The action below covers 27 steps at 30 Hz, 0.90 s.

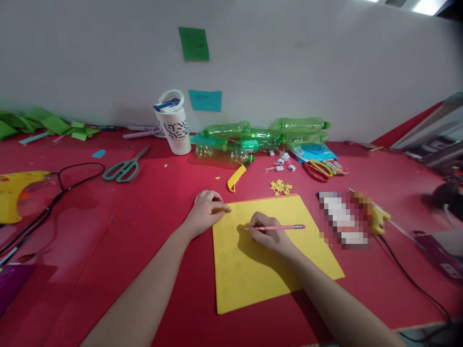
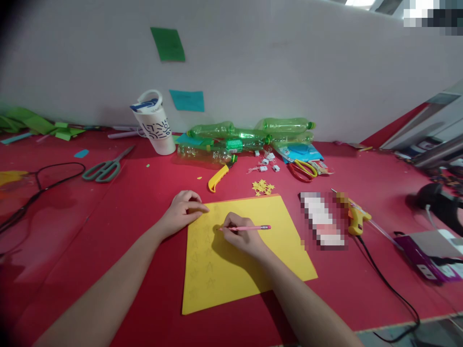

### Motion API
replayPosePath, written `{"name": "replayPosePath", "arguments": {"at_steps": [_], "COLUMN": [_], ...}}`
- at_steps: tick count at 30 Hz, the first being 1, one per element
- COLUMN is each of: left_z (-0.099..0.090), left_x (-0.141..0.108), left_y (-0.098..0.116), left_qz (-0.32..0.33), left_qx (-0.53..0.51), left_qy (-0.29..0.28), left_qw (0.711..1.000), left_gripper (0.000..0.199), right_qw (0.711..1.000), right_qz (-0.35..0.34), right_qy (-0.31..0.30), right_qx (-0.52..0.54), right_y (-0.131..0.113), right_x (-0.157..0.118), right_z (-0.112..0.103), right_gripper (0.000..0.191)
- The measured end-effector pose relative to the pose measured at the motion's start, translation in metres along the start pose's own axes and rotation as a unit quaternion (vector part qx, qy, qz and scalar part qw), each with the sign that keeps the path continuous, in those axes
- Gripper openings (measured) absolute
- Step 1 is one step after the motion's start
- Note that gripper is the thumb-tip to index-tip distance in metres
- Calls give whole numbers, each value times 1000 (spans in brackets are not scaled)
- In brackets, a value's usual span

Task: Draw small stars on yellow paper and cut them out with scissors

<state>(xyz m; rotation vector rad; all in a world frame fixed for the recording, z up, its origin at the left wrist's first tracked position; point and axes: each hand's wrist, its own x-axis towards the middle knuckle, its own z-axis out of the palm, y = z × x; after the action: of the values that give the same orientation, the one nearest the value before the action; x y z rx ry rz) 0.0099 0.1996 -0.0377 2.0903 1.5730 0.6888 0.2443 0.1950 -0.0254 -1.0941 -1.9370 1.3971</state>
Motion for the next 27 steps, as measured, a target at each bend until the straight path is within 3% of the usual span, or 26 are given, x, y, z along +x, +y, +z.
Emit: {"name": "replayPosePath", "arguments": {"at_steps": [7,17,27], "left_z": [0,0,-1], "left_x": [0,-1,-1], "left_y": [1,1,3], "left_qz": [0,0,-3], "left_qx": [2,-2,-5], "left_qy": [-6,-6,-8], "left_qw": [1000,1000,1000], "left_gripper": [21,21,21], "right_qw": [1000,999,998], "right_qz": [0,13,24], "right_qy": [-6,48,60], "right_qx": [1,-6,14], "right_y": [2,2,4], "right_x": [0,2,3], "right_z": [1,4,6], "right_gripper": [7,11,13]}}
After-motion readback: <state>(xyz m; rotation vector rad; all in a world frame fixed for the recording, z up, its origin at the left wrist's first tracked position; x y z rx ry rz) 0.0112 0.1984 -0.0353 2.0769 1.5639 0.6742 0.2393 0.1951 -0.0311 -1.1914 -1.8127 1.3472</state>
